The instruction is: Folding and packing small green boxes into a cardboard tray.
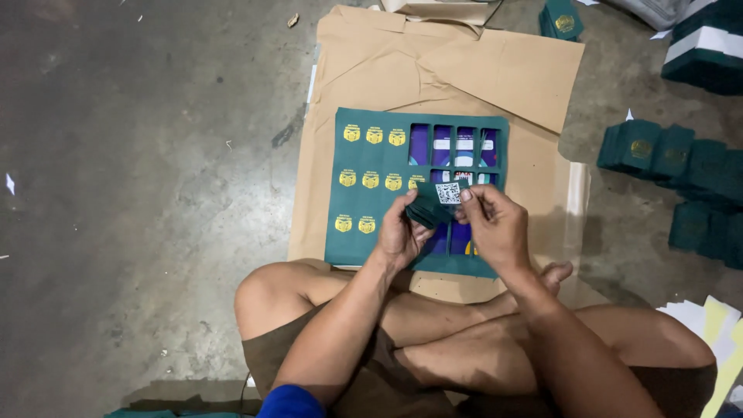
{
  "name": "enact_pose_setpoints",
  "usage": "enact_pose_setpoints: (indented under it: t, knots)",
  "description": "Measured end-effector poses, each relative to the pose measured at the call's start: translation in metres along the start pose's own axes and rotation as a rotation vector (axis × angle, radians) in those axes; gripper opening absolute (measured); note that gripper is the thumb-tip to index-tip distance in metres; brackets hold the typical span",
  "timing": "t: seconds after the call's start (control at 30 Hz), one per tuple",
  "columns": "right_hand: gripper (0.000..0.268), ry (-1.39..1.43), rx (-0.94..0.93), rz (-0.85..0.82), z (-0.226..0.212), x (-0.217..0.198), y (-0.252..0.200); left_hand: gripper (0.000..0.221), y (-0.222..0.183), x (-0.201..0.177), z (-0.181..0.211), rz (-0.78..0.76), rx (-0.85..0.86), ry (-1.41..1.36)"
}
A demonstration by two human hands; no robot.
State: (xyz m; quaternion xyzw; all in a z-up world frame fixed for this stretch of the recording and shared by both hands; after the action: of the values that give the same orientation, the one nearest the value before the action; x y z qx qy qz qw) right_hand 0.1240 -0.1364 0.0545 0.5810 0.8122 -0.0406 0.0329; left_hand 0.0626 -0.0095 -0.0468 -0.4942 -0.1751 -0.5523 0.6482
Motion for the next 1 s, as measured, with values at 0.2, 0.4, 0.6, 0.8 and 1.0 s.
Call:
enact_pose_setpoints:
  t: [0.2, 0.4, 0.6, 0.8, 1.0]
  knots:
    - [0.021, 0.105, 0.085, 0.026, 0.005, -0.005, 0.004, 0.019, 0.003, -0.004, -0.002, 0.053, -0.020, -0.004]
    - [0.023, -0.337, -0.242, -0.169, -0.049, 0.015, -0.006, 0.031, 0.002, 0.000, 0.003, 0.065, 0.052, 0.142]
    - [0.042, -0.350, -0.009, -0.183, -0.032, 0.030, -0.005, 0.034, 0.002, -0.010, 0.009, 0.233, 0.134, 0.382]
    - [0.030, -0.378, -0.104, -0.098, -0.027, 0.027, -0.006, 0.045, -0.015, 0.008, 0.002, 0.327, -0.150, 0.274]
    - [0.040, -0.465, -0.380, -0.241, -0.046, 0.049, -0.011, 0.049, -0.009, -0.013, 0.017, 0.389, 0.108, 0.188]
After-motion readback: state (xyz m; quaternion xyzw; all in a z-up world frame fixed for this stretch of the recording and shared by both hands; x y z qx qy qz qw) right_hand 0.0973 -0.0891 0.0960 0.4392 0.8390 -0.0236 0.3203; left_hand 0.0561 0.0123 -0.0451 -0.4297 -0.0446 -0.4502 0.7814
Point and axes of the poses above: each hand's wrist, its own y-axis towards the middle knuckle, its own x-axis out of the palm, z = x × y, the point moved 8 cm from there along y, towards the middle knuckle, and after that the axes turned 14 degrees about y, right-handed, at the moved point
